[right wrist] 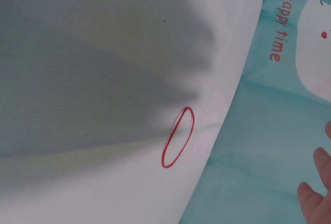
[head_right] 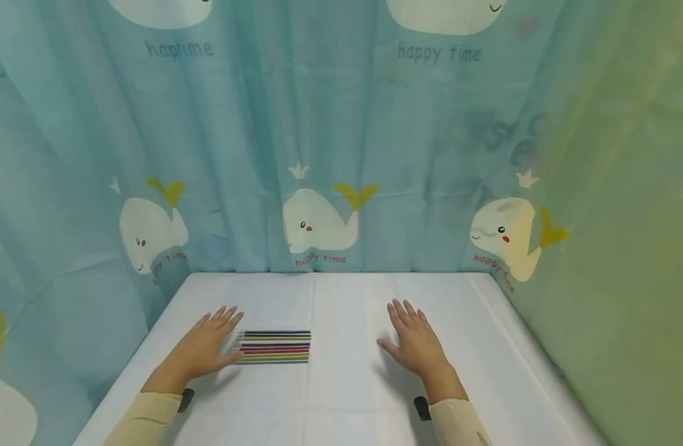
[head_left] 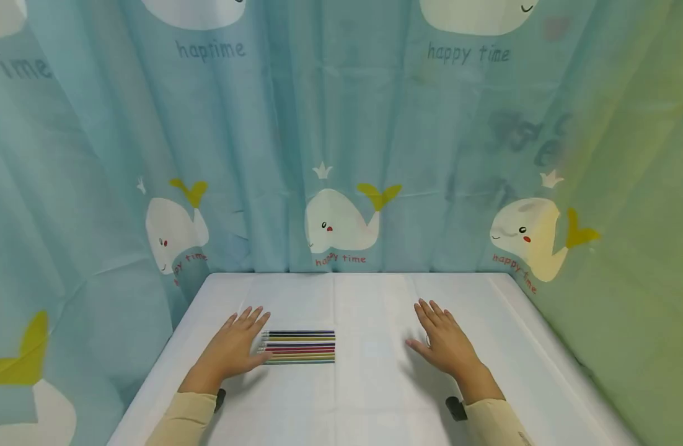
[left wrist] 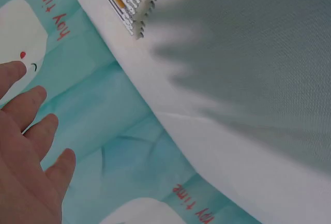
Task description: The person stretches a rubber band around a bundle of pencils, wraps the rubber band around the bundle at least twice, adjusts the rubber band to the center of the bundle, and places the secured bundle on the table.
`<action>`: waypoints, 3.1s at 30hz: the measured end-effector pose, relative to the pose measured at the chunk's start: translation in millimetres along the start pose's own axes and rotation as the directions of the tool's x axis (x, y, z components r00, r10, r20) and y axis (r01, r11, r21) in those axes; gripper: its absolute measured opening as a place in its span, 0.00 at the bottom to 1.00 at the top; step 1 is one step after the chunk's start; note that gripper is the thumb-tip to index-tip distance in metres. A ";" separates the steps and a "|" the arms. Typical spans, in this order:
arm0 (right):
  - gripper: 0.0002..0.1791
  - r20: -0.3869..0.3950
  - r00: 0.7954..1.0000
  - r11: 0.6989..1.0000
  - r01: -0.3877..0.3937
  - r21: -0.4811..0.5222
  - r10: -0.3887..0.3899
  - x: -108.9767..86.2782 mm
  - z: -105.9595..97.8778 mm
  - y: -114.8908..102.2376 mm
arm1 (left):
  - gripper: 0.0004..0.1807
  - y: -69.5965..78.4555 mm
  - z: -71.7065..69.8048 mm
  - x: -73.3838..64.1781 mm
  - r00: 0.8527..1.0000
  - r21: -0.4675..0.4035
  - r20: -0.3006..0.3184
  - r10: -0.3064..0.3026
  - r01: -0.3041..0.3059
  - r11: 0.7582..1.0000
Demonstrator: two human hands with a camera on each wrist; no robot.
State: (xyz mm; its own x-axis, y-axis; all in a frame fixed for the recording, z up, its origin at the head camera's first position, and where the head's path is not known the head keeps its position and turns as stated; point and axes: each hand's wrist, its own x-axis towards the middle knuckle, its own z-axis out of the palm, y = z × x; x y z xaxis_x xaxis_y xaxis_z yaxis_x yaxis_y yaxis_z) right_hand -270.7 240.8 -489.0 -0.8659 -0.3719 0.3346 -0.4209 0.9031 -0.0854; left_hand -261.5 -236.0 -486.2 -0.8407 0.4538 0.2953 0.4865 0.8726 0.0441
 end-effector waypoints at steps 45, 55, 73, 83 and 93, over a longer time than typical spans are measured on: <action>0.38 0.450 0.852 0.963 0.248 0.106 -0.269 117.6 82.3 -152.7 | 0.36 16.8 33.9 62.7 0.905 -0.157 0.412 -0.102 0.181 0.971; 0.36 0.442 0.858 0.963 0.200 0.179 -0.260 123.5 86.0 -161.9 | 0.26 19.4 36.1 70.3 0.899 -0.214 0.433 -0.059 0.166 0.963; 0.10 0.402 0.883 0.968 0.190 0.166 -0.243 111.3 89.8 -166.2 | 0.18 33.4 41.4 63.3 0.899 -0.280 0.432 -0.071 0.208 0.937; 0.13 0.456 0.868 0.979 0.153 0.135 -0.199 107.6 84.5 -173.9 | 0.13 40.8 39.0 58.7 0.887 -0.258 0.450 -0.105 0.241 0.936; 0.11 0.432 0.883 0.983 0.170 0.067 -0.182 102.4 83.3 -178.2 | 0.12 50.9 44.2 59.8 0.930 -0.189 0.363 -0.060 0.137 0.972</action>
State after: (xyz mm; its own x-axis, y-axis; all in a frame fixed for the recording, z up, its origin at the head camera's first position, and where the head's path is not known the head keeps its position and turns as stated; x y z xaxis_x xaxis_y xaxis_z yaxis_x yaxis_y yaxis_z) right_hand -306.9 23.9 -517.7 -0.8048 -0.5860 -0.0941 -0.5793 0.8101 -0.0901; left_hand -297.5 -156.5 -508.4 -0.8974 0.4350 -0.0744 0.4030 0.8764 0.2638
